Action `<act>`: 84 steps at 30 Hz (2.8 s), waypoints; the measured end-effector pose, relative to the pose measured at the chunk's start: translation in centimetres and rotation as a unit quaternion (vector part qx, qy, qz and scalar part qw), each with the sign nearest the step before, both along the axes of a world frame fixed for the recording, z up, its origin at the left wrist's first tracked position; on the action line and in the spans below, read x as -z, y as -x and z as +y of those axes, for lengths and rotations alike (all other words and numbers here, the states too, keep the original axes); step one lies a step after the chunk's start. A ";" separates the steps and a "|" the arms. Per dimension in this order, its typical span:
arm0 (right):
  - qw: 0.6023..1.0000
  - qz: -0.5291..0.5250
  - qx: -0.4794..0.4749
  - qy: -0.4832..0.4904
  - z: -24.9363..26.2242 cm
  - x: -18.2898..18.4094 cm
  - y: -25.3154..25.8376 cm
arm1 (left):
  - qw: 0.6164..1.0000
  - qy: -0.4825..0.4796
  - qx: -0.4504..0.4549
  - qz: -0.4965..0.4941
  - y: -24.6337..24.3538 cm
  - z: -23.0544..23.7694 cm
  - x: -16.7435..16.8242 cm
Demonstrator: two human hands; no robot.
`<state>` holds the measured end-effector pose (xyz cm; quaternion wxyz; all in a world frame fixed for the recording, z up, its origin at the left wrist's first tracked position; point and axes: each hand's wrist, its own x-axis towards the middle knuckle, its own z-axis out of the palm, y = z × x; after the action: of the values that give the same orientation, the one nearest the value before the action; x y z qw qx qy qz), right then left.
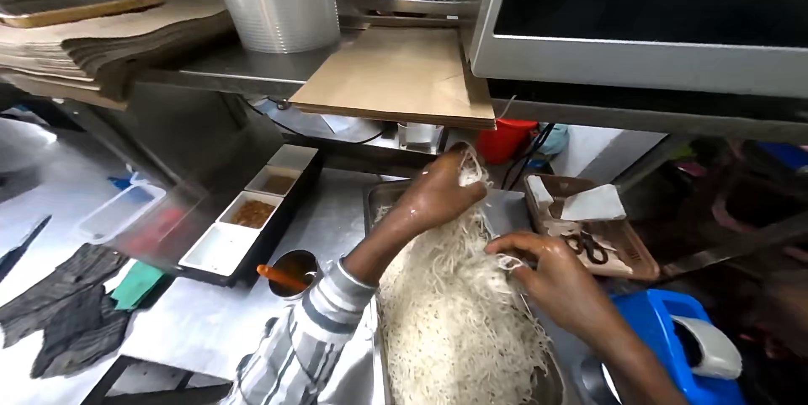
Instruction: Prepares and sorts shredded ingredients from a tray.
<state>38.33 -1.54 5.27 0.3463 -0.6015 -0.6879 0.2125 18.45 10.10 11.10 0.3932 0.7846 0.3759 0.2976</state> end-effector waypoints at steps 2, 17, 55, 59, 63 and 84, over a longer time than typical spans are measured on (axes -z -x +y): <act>0.999 0.037 0.015 -0.017 -0.5 0.1 -0.6 | 0.999 0.024 0.028 -0.034 0.2 -0.4 -0.1; 0.989 -0.070 0.085 0.100 1.1 4.3 0.3 | 0.995 -0.067 0.051 -0.057 0.8 -4.1 -3.7; 0.979 -0.155 0.073 -0.107 -2.9 -2.1 1.1 | 0.998 -0.020 -0.003 -0.063 3.1 -2.9 -2.5; 0.978 -0.144 0.076 -0.133 -3.2 -2.2 1.1 | 0.999 -0.006 0.027 0.017 2.4 -3.6 -1.1; 0.981 -0.142 0.086 -0.097 -3.8 -2.0 1.1 | 0.992 -0.001 0.076 0.096 1.8 -3.8 0.3; 0.936 -0.142 -0.225 0.231 3.0 3.9 -2.4 | 0.976 0.119 -0.098 0.152 3.9 -0.6 10.6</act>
<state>40.68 1.46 1.38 0.0400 -0.5182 -0.7792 0.3503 14.54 9.48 0.54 0.3908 0.7274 0.5392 0.1654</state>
